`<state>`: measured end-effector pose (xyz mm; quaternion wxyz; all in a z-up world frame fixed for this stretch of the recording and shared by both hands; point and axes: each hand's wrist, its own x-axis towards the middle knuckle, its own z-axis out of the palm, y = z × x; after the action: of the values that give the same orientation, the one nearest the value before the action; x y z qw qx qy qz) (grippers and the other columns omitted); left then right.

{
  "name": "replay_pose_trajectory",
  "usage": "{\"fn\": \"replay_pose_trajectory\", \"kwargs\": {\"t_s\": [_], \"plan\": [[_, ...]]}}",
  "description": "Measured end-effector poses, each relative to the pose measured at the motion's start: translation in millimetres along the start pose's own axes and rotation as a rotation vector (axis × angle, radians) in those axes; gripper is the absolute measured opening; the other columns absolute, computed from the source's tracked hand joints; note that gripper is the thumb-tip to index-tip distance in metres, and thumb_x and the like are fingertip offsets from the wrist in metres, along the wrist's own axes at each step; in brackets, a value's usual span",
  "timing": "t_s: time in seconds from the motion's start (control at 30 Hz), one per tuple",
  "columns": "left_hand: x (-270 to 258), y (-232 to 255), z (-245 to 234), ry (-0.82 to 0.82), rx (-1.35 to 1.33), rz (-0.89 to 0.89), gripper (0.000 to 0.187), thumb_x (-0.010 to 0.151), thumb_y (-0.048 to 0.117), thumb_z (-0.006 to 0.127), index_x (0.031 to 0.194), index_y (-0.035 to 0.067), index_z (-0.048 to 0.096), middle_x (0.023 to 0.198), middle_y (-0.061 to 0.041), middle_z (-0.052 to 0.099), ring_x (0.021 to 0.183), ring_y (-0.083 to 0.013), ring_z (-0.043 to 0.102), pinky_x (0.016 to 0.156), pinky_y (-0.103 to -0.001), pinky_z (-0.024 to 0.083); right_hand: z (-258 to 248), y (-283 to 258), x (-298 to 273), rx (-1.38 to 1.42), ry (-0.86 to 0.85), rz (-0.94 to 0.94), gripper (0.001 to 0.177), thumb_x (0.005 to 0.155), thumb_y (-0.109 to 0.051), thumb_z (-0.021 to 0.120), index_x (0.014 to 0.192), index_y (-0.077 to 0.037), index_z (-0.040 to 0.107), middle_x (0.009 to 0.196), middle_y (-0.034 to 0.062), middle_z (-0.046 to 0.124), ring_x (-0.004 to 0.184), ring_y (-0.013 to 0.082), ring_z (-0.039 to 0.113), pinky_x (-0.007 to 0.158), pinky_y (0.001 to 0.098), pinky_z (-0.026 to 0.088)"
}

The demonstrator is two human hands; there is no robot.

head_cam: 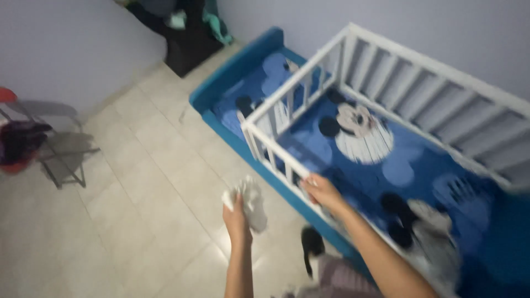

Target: Wiping the bars and frame of a blue and white crib with a cloth.

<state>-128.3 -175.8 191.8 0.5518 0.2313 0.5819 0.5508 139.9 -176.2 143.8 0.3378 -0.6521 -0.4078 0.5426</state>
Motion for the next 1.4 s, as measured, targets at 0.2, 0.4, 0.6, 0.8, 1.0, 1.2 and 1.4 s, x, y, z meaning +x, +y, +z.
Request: {"fn": "replay_pose_trajectory", "kwargs": {"t_s": [0.2, 0.4, 0.6, 0.8, 1.0, 1.2, 1.4], "plan": [[92, 12, 67, 0.248, 0.267, 0.348, 0.032, 0.096, 0.011, 0.059, 0.125, 0.001, 0.063, 0.119, -0.012, 0.070, 0.108, -0.0225, 0.066, 0.095, -0.034, 0.050, -50, -44, 100, 0.072, 0.012, 0.091, 0.027, 0.094, -0.036, 0.067, 0.102, -0.009, 0.069, 0.066, 0.0004, 0.057, 0.055, 0.0096, 0.052, 0.049, 0.0264, 0.044], [188, 35, 123, 0.313, 0.425, 0.574, 0.031, 0.097, 0.009, 0.059, 0.127, 0.000, 0.063, 0.118, -0.017, 0.070, 0.108, -0.0257, 0.067, 0.098, -0.036, 0.050, -95, -66, 176, 0.143, 0.138, 0.084, 0.035, 0.097, -0.037, 0.065, 0.103, -0.003, 0.066, 0.066, 0.0023, 0.055, 0.055, 0.0113, 0.054, 0.051, 0.0267, 0.045], [310, 20, 203, 0.227, 0.499, 0.682, 0.053, 0.091, 0.000, 0.058, 0.144, 0.001, 0.054, 0.130, -0.019, 0.068, 0.118, -0.0312, 0.067, 0.104, -0.037, 0.048, -112, -38, 224, 0.172, 0.184, 0.291, 0.037, 0.093, -0.040, 0.066, 0.105, -0.005, 0.068, 0.074, 0.0005, 0.058, 0.059, 0.0106, 0.056, 0.055, 0.0272, 0.049], [433, -51, 286, 0.018, 0.868, 0.810, 0.069, 0.079, -0.012, 0.058, 0.146, 0.001, 0.052, 0.144, -0.021, 0.059, 0.133, -0.0380, 0.055, 0.112, -0.040, 0.042, -115, 1, 291, 0.285, 0.309, 0.346, 0.037, 0.091, -0.039, 0.068, 0.108, -0.006, 0.066, 0.076, 0.0041, 0.059, 0.059, 0.0136, 0.055, 0.053, 0.0282, 0.047], [459, -121, 284, -0.469, 1.356, 0.644, 0.077, 0.084, 0.023, 0.066, 0.151, 0.001, 0.035, 0.152, -0.028, 0.041, 0.142, -0.0437, 0.036, 0.115, -0.054, 0.025, -97, -14, 400, 0.378, 0.292, 0.241, 0.041, 0.100, -0.038, 0.065, 0.099, 0.002, 0.062, 0.074, 0.0049, 0.056, 0.058, 0.0120, 0.055, 0.052, 0.0269, 0.046], [519, -111, 331, -0.865, 1.146, 0.663, 0.064, 0.105, 0.026, 0.056, 0.158, 0.002, 0.030, 0.158, -0.030, 0.038, 0.144, -0.0461, 0.037, 0.117, -0.050, 0.033, -91, -63, 518, 0.370, 0.374, 0.274, 0.031, 0.098, -0.038, 0.062, 0.102, -0.007, 0.066, 0.071, 0.0009, 0.058, 0.059, 0.0092, 0.054, 0.053, 0.0253, 0.045], [546, -134, 395, -0.900, 1.137, 0.559, 0.066, 0.098, 0.026, 0.061, 0.155, 0.006, 0.035, 0.152, -0.026, 0.046, 0.137, -0.0432, 0.050, 0.109, -0.042, 0.043, -122, -41, 579, 0.577, 0.506, 0.204, 0.035, 0.097, -0.037, 0.066, 0.099, -0.002, 0.064, 0.072, 0.0024, 0.056, 0.058, 0.0131, 0.055, 0.051, 0.0286, 0.044]]}}
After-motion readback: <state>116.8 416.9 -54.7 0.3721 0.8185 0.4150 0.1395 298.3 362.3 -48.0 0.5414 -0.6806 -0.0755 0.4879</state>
